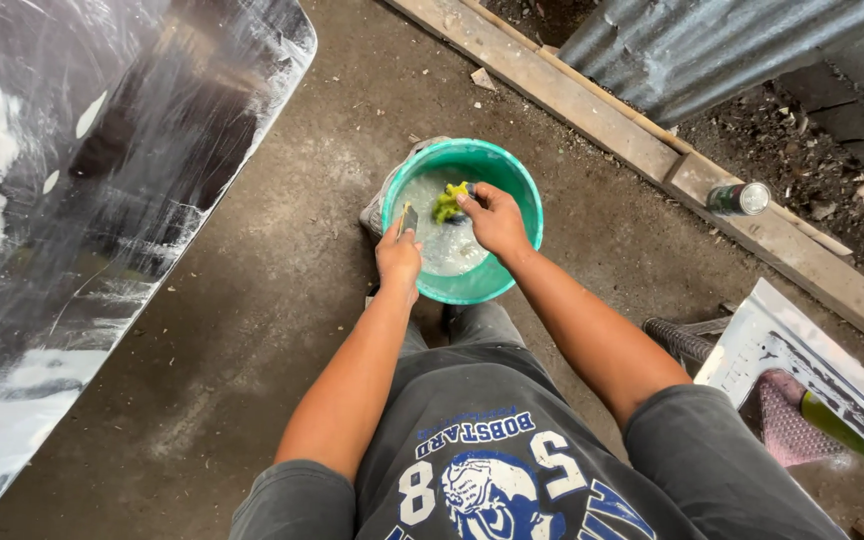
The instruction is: The person scrubs a large, light-colored metal frame with a yellow sponge and a grey scrubbing pad. They repeatedly dip the sponge into a green bucket of water to rinse it and continue scrubbing different sections of the frame's surface and edges.
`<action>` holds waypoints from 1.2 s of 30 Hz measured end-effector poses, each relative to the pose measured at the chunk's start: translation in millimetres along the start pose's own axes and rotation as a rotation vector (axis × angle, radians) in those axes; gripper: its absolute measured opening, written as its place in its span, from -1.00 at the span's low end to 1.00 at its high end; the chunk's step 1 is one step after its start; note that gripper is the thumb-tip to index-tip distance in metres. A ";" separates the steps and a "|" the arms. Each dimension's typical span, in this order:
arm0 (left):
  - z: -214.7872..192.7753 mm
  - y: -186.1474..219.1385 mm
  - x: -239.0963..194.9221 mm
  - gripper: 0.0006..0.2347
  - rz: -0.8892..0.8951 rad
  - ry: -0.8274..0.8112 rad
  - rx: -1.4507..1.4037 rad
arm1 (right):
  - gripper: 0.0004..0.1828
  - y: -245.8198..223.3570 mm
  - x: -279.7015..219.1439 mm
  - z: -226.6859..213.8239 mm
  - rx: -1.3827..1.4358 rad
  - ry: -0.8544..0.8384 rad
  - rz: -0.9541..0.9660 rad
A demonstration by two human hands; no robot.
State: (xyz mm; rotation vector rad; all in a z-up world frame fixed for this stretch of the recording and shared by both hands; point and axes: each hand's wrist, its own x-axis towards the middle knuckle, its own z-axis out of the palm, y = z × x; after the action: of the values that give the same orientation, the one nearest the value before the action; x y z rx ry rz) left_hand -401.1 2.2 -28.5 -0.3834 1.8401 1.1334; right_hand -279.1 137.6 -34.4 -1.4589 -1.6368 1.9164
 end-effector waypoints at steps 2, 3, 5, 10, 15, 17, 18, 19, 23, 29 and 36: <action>3.1 -14.7 16.7 -0.64 0.022 0.000 -0.014 | -0.79 -23.9 -9.3 -14.2 0.063 -0.057 -0.072; 3.7 -21.5 25.7 -0.63 0.043 0.004 -0.029 | -0.80 -36.0 -13.5 -20.2 0.127 -0.118 -0.143; 6.4 -29.0 38.0 -0.64 0.067 -0.005 -0.067 | -0.81 -107.0 -43.8 -40.1 0.148 -0.169 -0.199; 29.7 -7.6 25.7 -0.64 0.112 -0.032 -0.144 | -0.87 -189.3 -81.3 -83.0 0.185 -0.207 -0.360; 54.2 28.0 -26.8 -0.68 0.100 -0.285 -0.743 | -0.79 -84.1 -35.5 -62.5 0.628 0.090 -0.075; 63.7 13.4 -22.9 -0.66 0.206 -0.235 -0.566 | -0.75 -68.7 -41.9 -20.6 0.624 0.073 0.074; 68.4 5.6 -22.0 -0.63 0.306 -0.187 -0.385 | -0.69 -60.9 -46.4 -0.2 0.619 0.061 0.222; 70.2 12.9 -34.1 -0.63 0.305 -0.182 -0.383 | -0.69 -58.7 -46.3 9.4 0.621 0.058 0.226; 72.9 23.6 -52.3 -0.67 0.227 -0.128 -0.292 | -0.64 -34.2 -17.7 29.4 0.509 0.058 0.197; 58.0 20.7 -30.6 -0.64 0.160 -0.164 -0.252 | -0.64 0.8 -0.2 28.4 0.309 0.057 0.093; 58.2 41.8 -47.6 -0.62 0.012 -0.305 -0.297 | -0.67 -13.7 -19.7 13.8 0.512 0.129 0.143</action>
State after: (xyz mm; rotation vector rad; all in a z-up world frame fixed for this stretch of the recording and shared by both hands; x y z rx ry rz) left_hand -371.5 63.6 24.1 -0.3466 1.4150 1.3962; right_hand -286.0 120.0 -14.1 -1.4655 -0.9100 2.0596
